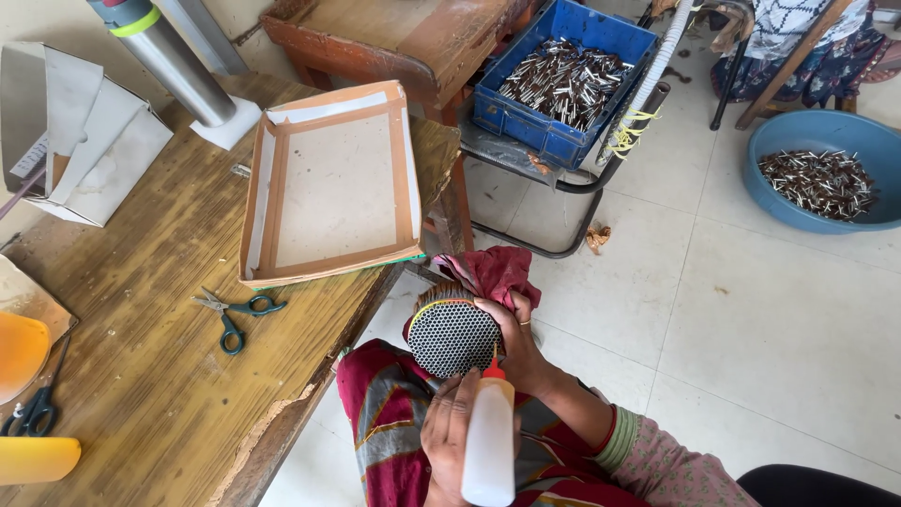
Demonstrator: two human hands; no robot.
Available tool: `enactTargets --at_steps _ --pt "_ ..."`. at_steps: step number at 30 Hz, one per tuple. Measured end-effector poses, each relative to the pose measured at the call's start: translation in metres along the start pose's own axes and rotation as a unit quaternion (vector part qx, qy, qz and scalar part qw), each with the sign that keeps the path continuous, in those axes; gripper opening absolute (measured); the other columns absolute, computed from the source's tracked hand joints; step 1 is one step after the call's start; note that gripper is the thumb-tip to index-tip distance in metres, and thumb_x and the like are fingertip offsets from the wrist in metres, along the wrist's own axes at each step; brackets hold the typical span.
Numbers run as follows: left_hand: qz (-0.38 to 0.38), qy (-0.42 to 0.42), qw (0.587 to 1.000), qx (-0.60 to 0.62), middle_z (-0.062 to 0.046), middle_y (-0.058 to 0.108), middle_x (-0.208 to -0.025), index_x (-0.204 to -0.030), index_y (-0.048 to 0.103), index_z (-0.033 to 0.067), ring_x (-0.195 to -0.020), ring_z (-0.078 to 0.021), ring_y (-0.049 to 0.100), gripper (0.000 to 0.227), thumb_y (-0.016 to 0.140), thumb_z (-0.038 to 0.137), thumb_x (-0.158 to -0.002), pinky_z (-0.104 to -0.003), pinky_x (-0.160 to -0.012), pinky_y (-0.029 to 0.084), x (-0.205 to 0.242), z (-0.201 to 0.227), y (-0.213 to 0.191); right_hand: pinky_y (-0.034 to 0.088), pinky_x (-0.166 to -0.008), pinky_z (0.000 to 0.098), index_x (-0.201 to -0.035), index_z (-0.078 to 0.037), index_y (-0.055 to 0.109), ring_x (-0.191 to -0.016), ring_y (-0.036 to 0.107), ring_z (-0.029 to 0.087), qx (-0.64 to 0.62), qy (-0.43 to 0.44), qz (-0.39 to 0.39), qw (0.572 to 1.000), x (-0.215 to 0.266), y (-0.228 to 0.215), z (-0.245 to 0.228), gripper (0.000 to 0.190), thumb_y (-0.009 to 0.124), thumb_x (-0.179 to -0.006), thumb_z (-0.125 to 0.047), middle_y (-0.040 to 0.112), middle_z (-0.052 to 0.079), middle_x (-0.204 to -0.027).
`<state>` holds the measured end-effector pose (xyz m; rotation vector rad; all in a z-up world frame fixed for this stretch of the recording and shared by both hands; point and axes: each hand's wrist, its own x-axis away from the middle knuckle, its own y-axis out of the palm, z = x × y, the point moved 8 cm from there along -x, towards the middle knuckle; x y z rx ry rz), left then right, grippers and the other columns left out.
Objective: Cleaning a circular mesh manufacturing part with a rag and filling small oil dispenser bottles.
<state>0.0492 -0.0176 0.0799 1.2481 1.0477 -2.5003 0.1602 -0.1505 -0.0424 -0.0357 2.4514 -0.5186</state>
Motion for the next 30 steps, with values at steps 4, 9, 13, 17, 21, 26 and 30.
enactTargets --at_steps 4,9,13,17,21,26,30 --pt "0.085 -0.258 0.922 0.275 -0.022 0.072 -0.115 -0.124 0.062 -0.0122 -0.097 -0.0315 0.075 0.069 0.083 0.035 -0.078 -0.044 -0.080 0.064 0.050 -0.054 0.018 0.027 -0.122 0.0485 -0.151 -0.006 0.037 -0.145 0.026 0.039 0.028 -0.024 0.025 0.999 -0.016 -0.014 -0.030 0.109 0.096 -0.062 -0.030 0.032 0.020 -0.148" --pt "0.094 -0.251 0.921 0.282 -0.023 0.061 -0.135 -0.137 0.053 -0.0101 -0.121 -0.0317 0.063 0.074 0.059 0.052 -0.097 -0.042 -0.104 0.049 0.050 -0.063 -0.002 0.032 -0.120 0.0490 -0.149 -0.008 0.040 -0.142 0.033 0.039 0.040 -0.034 0.060 0.997 -0.019 -0.022 -0.032 0.123 0.104 -0.050 -0.041 0.034 0.021 -0.146" --pt "0.119 -0.306 0.890 0.317 -0.025 0.060 -0.138 -0.137 0.054 -0.0097 -0.125 -0.0340 0.060 0.070 0.057 0.049 -0.098 -0.043 -0.107 0.046 0.061 -0.075 0.000 0.031 -0.120 0.0507 -0.149 -0.008 0.040 -0.141 0.034 0.041 0.044 -0.033 0.060 0.997 -0.022 -0.025 -0.040 0.124 0.104 -0.049 -0.041 0.036 0.021 -0.146" --pt "0.123 -0.293 0.898 0.305 -0.024 0.061 -0.136 -0.136 0.054 -0.0091 -0.124 -0.0326 0.061 0.070 0.056 0.050 -0.099 -0.042 -0.107 0.047 0.063 -0.076 -0.002 0.034 -0.117 0.0490 -0.149 -0.009 0.041 -0.137 0.037 0.038 0.045 -0.022 0.065 0.997 -0.025 -0.029 -0.038 0.124 0.105 -0.048 -0.043 0.036 0.020 -0.143" --pt "0.102 -0.307 0.895 0.307 -0.023 0.060 -0.135 -0.137 0.052 -0.0088 -0.121 -0.0316 0.061 0.072 0.059 0.051 -0.097 -0.041 -0.104 0.049 0.065 -0.070 -0.003 0.034 -0.119 0.0480 -0.152 -0.010 0.038 -0.138 0.037 0.035 0.040 -0.017 0.084 0.996 -0.027 -0.035 -0.043 0.126 0.104 -0.050 -0.043 0.035 0.018 -0.144" --pt "0.072 -0.295 0.908 0.289 -0.023 0.059 -0.138 -0.138 0.051 -0.0086 -0.125 -0.0313 0.061 0.074 0.061 0.051 -0.097 -0.041 -0.106 0.049 0.061 -0.062 -0.003 0.029 -0.122 0.0500 -0.153 -0.009 0.035 -0.143 0.031 0.036 0.039 -0.006 0.076 0.996 -0.027 -0.037 -0.038 0.127 0.103 -0.051 -0.040 0.036 0.018 -0.148" --pt "0.051 -0.274 0.938 0.206 -0.018 0.073 -0.124 -0.127 0.064 -0.0052 -0.108 -0.0286 0.075 0.069 0.067 0.053 -0.089 -0.037 -0.094 0.060 0.050 -0.053 -0.005 0.029 -0.122 0.0502 -0.153 -0.009 0.035 -0.142 0.031 0.037 0.054 -0.016 0.089 0.994 -0.030 -0.040 -0.045 0.127 0.103 -0.051 -0.043 0.034 0.018 -0.148"
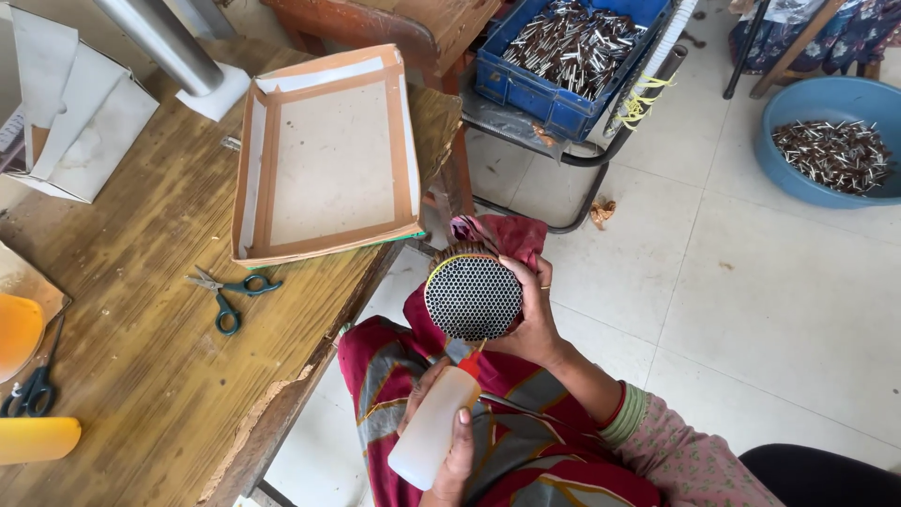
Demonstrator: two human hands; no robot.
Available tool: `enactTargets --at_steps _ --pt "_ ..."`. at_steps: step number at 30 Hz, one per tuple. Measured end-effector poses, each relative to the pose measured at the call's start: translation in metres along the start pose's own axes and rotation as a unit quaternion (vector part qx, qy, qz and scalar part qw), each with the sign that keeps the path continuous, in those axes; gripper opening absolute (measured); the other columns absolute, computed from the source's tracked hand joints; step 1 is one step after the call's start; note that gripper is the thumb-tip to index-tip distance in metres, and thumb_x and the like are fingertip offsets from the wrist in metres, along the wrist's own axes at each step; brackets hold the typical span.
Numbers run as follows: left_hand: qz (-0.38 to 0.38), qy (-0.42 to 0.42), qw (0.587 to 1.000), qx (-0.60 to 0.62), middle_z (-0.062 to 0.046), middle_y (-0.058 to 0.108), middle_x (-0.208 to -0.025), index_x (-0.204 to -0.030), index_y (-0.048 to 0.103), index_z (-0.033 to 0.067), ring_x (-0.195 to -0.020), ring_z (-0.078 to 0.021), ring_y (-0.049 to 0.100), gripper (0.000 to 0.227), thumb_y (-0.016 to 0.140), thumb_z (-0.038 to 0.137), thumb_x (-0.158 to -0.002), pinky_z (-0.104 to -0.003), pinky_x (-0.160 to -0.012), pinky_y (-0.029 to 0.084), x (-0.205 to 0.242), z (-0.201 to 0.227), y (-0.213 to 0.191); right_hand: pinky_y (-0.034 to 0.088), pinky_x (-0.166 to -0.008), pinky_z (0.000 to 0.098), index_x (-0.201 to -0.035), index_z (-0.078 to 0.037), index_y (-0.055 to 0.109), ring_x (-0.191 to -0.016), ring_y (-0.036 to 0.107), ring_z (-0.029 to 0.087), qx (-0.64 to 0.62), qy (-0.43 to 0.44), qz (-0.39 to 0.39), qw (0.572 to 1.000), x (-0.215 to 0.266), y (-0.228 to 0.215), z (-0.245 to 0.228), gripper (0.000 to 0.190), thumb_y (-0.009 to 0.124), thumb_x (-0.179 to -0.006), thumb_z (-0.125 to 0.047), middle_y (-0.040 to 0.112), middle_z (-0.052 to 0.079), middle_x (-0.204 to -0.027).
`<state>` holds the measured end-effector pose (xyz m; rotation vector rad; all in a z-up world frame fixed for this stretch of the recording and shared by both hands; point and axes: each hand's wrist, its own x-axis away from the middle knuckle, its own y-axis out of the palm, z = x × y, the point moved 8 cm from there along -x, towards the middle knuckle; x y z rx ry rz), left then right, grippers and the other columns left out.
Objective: Cleaning a circular mesh manufacturing part with a rag and filling small oil dispenser bottles.
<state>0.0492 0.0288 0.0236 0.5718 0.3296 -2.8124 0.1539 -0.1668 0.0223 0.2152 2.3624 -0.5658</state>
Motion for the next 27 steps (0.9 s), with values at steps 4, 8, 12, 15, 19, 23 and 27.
enactTargets --at_steps 4,8,12,15,19,23,27 --pt "-0.004 0.067 0.997 -0.047 -0.016 0.073 -0.124 -0.123 0.069 -0.0037 -0.106 -0.0276 0.077 0.060 0.067 0.048 -0.092 -0.035 -0.091 0.062 -0.003 0.017 0.006 0.032 -0.120 0.0483 -0.153 -0.009 0.036 -0.140 0.032 0.036 -0.013 -0.006 0.004 1.000 0.003 0.001 0.004 0.127 0.102 -0.052 -0.047 0.033 0.019 -0.146" --pt "-0.022 0.125 0.984 -0.124 -0.017 0.071 -0.125 -0.112 0.071 0.0008 -0.100 -0.0272 0.076 0.042 0.075 0.032 -0.084 -0.034 -0.084 0.064 -0.005 0.028 0.012 0.034 -0.119 0.0475 -0.151 -0.008 0.039 -0.138 0.034 0.036 -0.008 0.001 0.003 1.000 0.003 0.002 0.005 0.124 0.102 -0.051 -0.048 0.033 0.019 -0.143" --pt "-0.034 0.151 0.973 -0.170 -0.015 0.071 -0.120 -0.115 0.068 -0.0033 -0.098 -0.0299 0.074 0.051 0.079 0.028 -0.076 -0.037 -0.083 0.063 -0.015 0.052 0.018 0.030 -0.120 0.0514 -0.147 -0.006 0.040 -0.140 0.031 0.039 0.053 -0.036 -0.021 0.998 0.011 0.008 0.007 0.123 0.103 -0.049 -0.044 0.041 0.015 -0.146" --pt "-0.034 0.248 0.933 -0.258 -0.014 0.070 -0.123 -0.105 0.069 0.0032 -0.101 -0.0312 0.072 0.038 0.081 0.027 -0.079 -0.040 -0.086 0.062 -0.009 0.057 0.025 0.030 -0.119 0.0500 -0.148 -0.007 0.040 -0.140 0.030 0.038 0.027 -0.051 -0.019 0.998 0.020 0.011 0.015 0.120 0.102 -0.052 -0.044 0.029 0.021 -0.147" --pt "-0.032 0.255 0.926 -0.275 -0.014 0.070 -0.125 -0.110 0.068 0.0020 -0.104 -0.0301 0.073 0.038 0.082 0.025 -0.083 -0.040 -0.089 0.062 -0.007 0.055 0.027 0.034 -0.123 0.0457 -0.152 -0.008 0.038 -0.143 0.032 0.036 0.007 -0.065 -0.021 0.998 0.024 0.013 0.017 0.117 0.102 -0.061 -0.044 0.027 0.020 -0.149" --pt "-0.041 0.238 0.934 -0.262 -0.016 0.070 -0.123 -0.115 0.066 -0.0038 -0.102 -0.0308 0.073 0.048 0.084 0.025 -0.081 -0.042 -0.089 0.062 -0.008 0.056 0.025 0.033 -0.120 0.0467 -0.149 -0.008 0.040 -0.139 0.033 0.037 0.033 -0.055 -0.019 0.998 0.022 0.013 0.016 0.119 0.102 -0.054 -0.043 0.030 0.019 -0.146" --pt "-0.033 0.202 0.954 -0.221 -0.015 0.070 -0.121 -0.114 0.068 -0.0026 -0.101 -0.0309 0.073 0.050 0.083 0.024 -0.075 -0.039 -0.088 0.062 -0.006 0.048 0.019 0.033 -0.118 0.0473 -0.148 -0.008 0.041 -0.137 0.033 0.037 0.045 -0.047 -0.012 0.998 0.017 0.010 0.011 0.122 0.103 -0.049 -0.044 0.035 0.019 -0.144"
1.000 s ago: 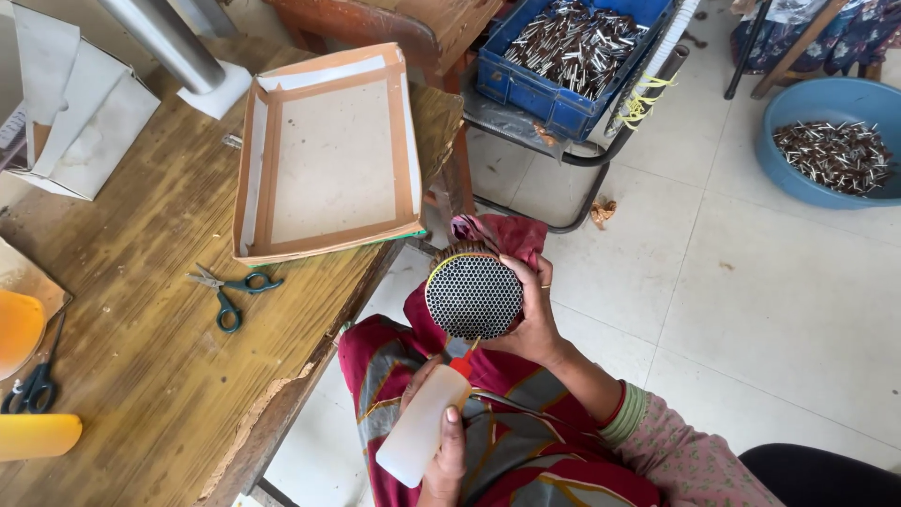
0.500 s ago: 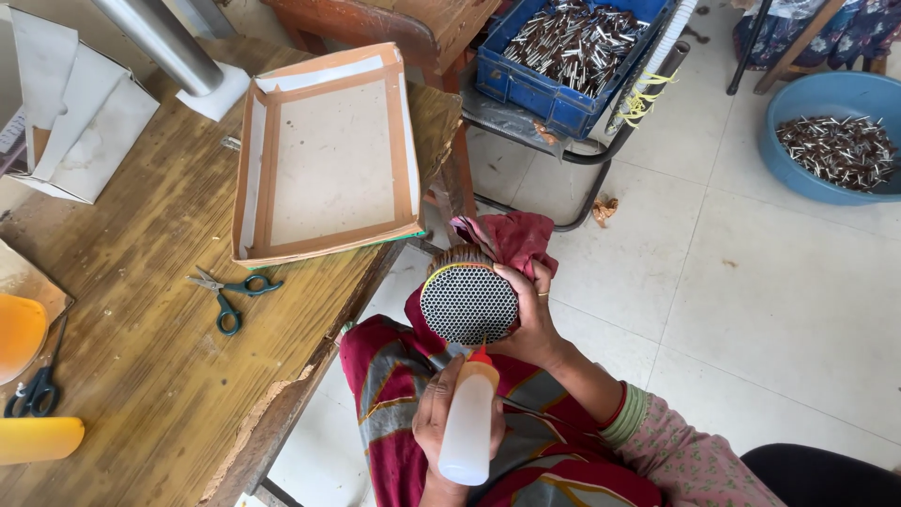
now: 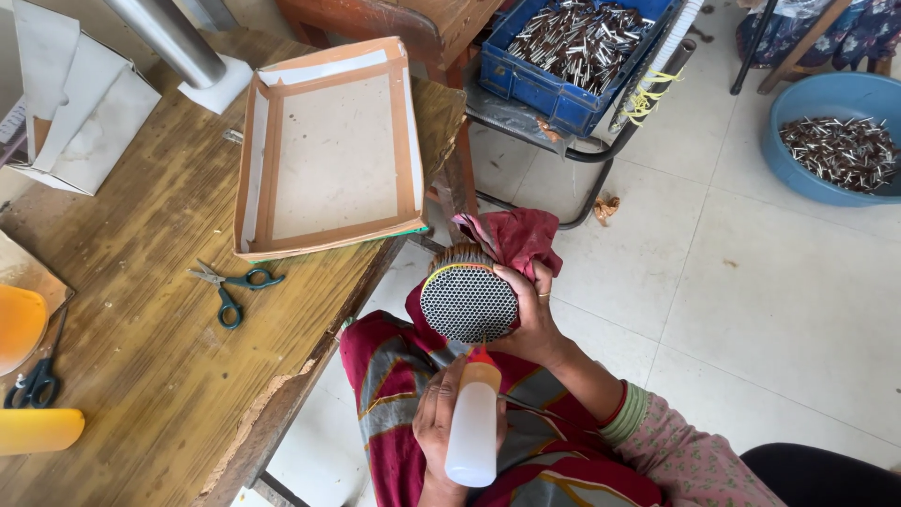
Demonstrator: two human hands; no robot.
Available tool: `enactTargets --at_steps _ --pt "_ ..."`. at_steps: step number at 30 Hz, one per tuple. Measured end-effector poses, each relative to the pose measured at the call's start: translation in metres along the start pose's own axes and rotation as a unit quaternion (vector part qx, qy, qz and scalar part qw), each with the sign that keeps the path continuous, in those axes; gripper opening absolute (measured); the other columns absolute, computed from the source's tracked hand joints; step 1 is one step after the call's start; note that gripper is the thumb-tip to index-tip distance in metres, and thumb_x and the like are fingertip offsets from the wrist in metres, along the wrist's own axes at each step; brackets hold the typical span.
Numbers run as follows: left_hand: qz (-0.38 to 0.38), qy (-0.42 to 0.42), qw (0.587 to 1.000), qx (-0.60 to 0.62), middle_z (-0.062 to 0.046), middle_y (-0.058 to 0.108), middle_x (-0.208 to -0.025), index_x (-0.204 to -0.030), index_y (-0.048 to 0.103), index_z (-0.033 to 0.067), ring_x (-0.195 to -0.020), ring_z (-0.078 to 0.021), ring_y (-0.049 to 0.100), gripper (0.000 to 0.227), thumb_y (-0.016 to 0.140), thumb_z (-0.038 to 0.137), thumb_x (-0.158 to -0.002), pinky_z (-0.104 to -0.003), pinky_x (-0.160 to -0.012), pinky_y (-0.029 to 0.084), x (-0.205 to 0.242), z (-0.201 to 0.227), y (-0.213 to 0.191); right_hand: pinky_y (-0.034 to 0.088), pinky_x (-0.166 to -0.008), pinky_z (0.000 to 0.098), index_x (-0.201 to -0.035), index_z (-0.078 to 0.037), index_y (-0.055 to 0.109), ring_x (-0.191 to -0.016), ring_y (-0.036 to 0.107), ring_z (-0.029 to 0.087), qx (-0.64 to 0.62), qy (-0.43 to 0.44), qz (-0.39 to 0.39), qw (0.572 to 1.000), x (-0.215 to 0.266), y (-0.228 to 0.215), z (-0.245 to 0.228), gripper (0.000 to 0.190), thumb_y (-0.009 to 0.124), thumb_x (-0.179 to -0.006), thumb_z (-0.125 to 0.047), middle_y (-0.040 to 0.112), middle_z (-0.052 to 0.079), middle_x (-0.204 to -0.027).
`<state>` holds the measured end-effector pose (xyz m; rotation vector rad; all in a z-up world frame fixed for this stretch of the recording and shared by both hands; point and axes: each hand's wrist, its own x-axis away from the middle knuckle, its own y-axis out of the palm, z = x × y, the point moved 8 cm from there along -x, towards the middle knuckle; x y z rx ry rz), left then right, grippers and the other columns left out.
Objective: Cleaning a circular mesh manufacturing part with a rag and filling small oil dispenser bottles.
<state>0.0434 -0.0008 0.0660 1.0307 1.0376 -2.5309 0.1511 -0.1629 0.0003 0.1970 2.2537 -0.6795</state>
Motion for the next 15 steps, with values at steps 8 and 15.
enactTargets --at_steps 8,15 --pt "0.082 -0.224 0.930 0.279 -0.021 0.069 -0.127 -0.131 0.059 -0.0072 -0.107 -0.0295 0.072 0.064 0.063 0.044 -0.093 -0.040 -0.092 0.058 0.050 -0.069 0.003 0.032 -0.119 0.0497 -0.150 -0.008 0.037 -0.140 0.032 0.038 -0.020 0.020 0.027 0.999 -0.013 -0.011 -0.009 0.123 0.103 -0.051 -0.038 0.037 0.018 -0.146" --pt "0.144 -0.341 0.601 0.709 -0.019 0.065 -0.081 -0.126 0.057 -0.0169 -0.065 -0.0266 0.061 0.073 0.052 0.052 -0.102 -0.047 -0.081 0.058 0.037 -0.111 0.018 0.034 -0.116 0.0507 -0.149 -0.006 0.037 -0.136 0.036 0.039 -0.014 0.039 0.038 0.998 -0.022 -0.017 -0.006 0.124 0.103 -0.050 -0.037 0.040 0.017 -0.141"
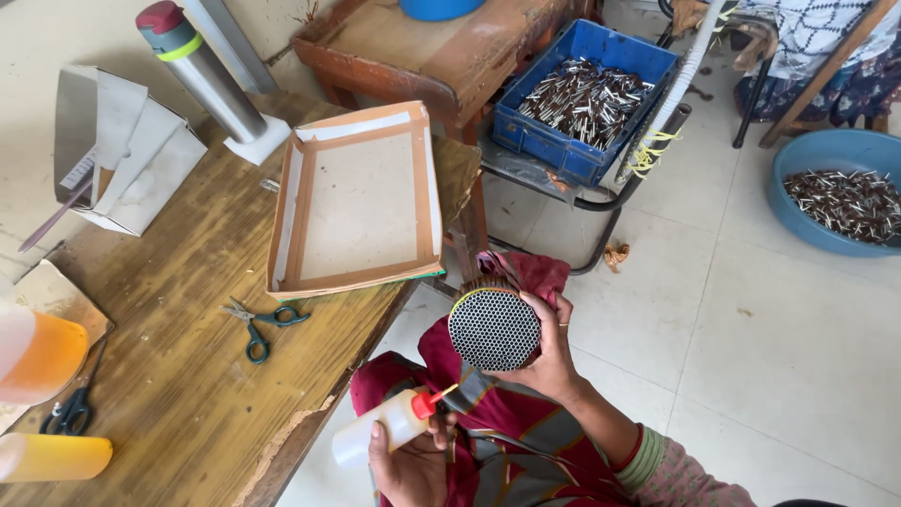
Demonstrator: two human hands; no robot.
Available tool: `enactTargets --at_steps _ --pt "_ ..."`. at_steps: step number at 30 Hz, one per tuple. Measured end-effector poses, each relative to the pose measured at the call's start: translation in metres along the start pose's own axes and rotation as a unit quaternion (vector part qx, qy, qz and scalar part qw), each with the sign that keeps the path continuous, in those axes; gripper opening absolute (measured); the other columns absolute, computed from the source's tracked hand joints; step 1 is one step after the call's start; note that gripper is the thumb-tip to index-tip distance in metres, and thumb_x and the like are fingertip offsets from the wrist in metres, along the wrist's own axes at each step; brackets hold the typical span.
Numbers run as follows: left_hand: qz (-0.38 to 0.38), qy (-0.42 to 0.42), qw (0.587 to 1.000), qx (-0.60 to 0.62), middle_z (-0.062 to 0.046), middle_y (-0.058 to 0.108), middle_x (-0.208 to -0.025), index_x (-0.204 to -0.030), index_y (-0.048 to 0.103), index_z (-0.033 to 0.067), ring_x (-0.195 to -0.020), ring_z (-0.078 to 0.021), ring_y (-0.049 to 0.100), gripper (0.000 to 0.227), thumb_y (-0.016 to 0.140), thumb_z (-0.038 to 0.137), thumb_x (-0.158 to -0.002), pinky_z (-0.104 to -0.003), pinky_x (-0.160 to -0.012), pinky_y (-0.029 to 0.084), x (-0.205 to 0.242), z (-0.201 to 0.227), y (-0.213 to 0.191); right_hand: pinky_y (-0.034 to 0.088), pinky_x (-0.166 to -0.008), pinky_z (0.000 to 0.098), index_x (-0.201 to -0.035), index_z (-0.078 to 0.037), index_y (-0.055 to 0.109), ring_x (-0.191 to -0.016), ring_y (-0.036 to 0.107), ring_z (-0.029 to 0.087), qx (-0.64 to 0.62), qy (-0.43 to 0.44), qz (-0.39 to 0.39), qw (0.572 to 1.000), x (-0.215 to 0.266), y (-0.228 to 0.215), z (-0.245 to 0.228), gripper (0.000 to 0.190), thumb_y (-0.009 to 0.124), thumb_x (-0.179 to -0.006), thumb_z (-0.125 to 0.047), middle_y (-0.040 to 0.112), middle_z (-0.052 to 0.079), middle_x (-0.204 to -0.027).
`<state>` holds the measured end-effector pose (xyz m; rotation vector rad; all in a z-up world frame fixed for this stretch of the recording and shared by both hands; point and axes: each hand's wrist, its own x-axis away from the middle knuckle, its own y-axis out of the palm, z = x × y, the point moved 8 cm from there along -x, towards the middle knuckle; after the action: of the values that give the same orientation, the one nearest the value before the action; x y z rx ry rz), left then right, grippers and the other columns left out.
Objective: Cleaning a circular mesh manufacturing part with a rag and filling small oil dispenser bottles.
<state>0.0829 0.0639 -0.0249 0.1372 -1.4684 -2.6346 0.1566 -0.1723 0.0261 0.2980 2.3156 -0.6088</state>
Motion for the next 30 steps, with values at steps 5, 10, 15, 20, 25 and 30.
enactTargets --at_steps 5,10,15,20,25,30 --pt "0.023 -0.019 0.998 0.052 -0.015 0.062 -0.076 -0.122 0.060 -0.0139 -0.057 -0.0217 0.053 0.076 0.052 0.058 -0.099 -0.045 -0.072 0.057 -0.022 0.025 -0.005 0.032 -0.115 0.0522 -0.148 -0.005 0.037 -0.136 0.033 0.040 0.015 -0.005 0.014 1.000 -0.015 -0.004 0.002 0.123 0.103 -0.049 -0.035 0.036 0.019 -0.141" --pt "-0.015 -0.033 0.993 0.114 -0.014 0.062 -0.082 -0.126 0.059 -0.0099 -0.058 -0.0187 0.051 0.074 0.054 0.060 -0.103 -0.045 -0.075 0.057 -0.051 0.058 -0.006 0.039 -0.112 0.0477 -0.149 -0.006 0.037 -0.133 0.039 0.035 0.000 0.009 0.035 0.999 -0.031 -0.009 0.011 0.123 0.103 -0.051 -0.038 0.034 0.017 -0.140" --pt "0.133 -0.010 0.991 0.012 -0.013 0.071 -0.104 -0.129 0.056 0.0032 -0.072 -0.0171 0.061 0.071 0.053 0.065 -0.095 -0.043 -0.068 0.054 -0.071 0.054 -0.010 0.037 -0.115 0.0489 -0.149 -0.006 0.036 -0.136 0.037 0.036 0.021 -0.047 0.074 0.996 -0.051 -0.015 0.003 0.123 0.104 -0.051 -0.038 0.033 0.018 -0.140" --pt "-0.092 0.134 0.950 -0.268 -0.026 0.067 -0.121 -0.139 0.055 -0.0097 -0.105 -0.0336 0.066 0.079 0.058 0.059 -0.100 -0.041 -0.090 0.051 -0.072 0.012 0.020 0.036 -0.113 0.0486 -0.147 -0.005 0.037 -0.134 0.036 0.037 0.050 -0.045 0.056 0.996 -0.051 -0.008 0.012 0.125 0.104 -0.048 -0.038 0.040 0.016 -0.141" --pt "-0.173 0.314 0.754 -0.551 -0.022 0.072 -0.128 -0.120 0.071 0.0001 -0.109 -0.0294 0.077 0.050 0.069 0.042 -0.092 -0.036 -0.094 0.062 -0.058 0.018 0.122 0.035 -0.114 0.0488 -0.146 -0.006 0.040 -0.134 0.033 0.038 0.056 -0.053 0.046 0.996 -0.045 -0.007 0.018 0.123 0.104 -0.046 -0.037 0.039 0.016 -0.143" --pt "-0.185 0.329 0.736 -0.563 -0.024 0.070 -0.126 -0.120 0.067 -0.0052 -0.103 -0.0287 0.076 0.048 0.079 0.021 -0.081 -0.033 -0.089 0.062 -0.065 0.011 0.147 0.039 -0.115 0.0448 -0.148 -0.008 0.041 -0.137 0.036 0.034 0.028 -0.036 0.028 0.999 -0.038 -0.004 0.032 0.121 0.105 -0.049 -0.036 0.031 0.017 -0.143"
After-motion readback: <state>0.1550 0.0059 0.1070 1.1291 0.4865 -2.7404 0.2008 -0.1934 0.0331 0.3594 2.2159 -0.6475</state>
